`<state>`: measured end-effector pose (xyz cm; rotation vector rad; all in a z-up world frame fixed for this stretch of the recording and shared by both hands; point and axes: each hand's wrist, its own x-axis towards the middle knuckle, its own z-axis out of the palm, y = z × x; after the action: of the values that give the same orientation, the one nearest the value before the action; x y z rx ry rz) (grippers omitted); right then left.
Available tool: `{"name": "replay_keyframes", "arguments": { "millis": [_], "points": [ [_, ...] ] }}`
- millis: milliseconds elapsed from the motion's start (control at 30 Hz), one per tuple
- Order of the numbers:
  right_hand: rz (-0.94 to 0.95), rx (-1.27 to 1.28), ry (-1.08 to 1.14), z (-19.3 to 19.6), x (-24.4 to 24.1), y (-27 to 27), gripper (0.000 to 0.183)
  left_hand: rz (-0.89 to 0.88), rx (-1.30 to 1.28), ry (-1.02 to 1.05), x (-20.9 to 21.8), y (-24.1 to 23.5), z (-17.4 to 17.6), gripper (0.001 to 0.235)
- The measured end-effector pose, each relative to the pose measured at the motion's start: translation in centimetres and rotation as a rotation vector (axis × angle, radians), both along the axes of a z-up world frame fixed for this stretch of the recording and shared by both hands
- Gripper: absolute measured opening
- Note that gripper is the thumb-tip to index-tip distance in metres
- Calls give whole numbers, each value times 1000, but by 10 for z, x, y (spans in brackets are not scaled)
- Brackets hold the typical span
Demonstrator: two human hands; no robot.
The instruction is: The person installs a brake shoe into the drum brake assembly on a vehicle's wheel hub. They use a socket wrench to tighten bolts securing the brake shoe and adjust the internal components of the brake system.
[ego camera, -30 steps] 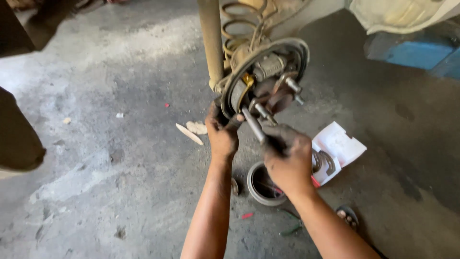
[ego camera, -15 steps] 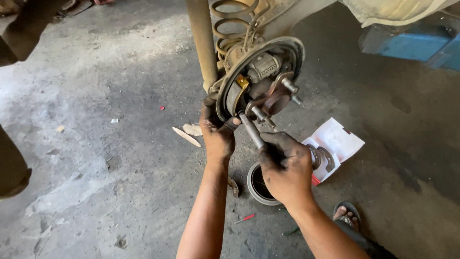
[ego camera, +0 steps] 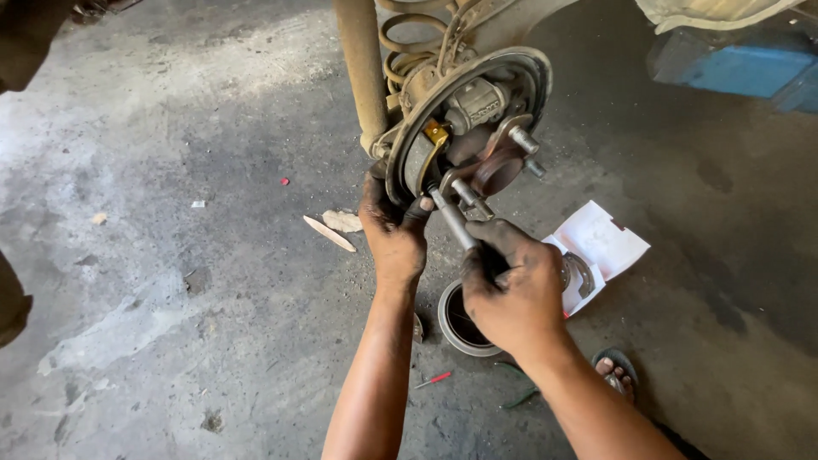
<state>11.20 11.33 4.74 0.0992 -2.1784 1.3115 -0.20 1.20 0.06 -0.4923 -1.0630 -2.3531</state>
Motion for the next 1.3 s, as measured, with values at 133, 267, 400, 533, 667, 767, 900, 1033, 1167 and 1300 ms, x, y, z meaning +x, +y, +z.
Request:
{"name": "replay_keyframes", "arguments": {
  "millis": [133, 267, 400, 533, 667, 767, 900, 1033, 1167, 1300],
  "points": [
    [0, -42, -10, -1, -4, 4, 24, 1, 33, 14, -3, 3, -4, 48],
    [23, -14, -57, -1, -11, 15, 24, 38, 19, 9, -4, 5, -9, 47],
    [39, -67, 23, -1, -9, 9, 23, -4, -84, -16, -1, -6, 6, 45],
    [15, 2, 64, -2, -11, 10, 21, -36, -446, -64, -3, -39, 23, 42],
    [11, 50, 74, 4, -11, 15, 20, -47, -673, -46, -21, -67, 25, 22],
    [-3, 73, 33, 6, -8, 14, 21, -9, -919, -17, -23, -73, 48, 16],
    [-41, 132, 73, 3, -3, 7, 26, -94, -1126, -88, -16, -76, 77, 21],
    [-33, 158, 146, 4, -1, 5, 27, -110, -980, -150, -8, -69, 76, 16],
    [-25, 201, 195, -4, -4, 7, 23, -15, -886, -179, -6, -58, 53, 13],
    [11, 114, 200, 0, -3, 9, 25, -81, -574, -117, -3, -48, 29, 14]
  ]
}}
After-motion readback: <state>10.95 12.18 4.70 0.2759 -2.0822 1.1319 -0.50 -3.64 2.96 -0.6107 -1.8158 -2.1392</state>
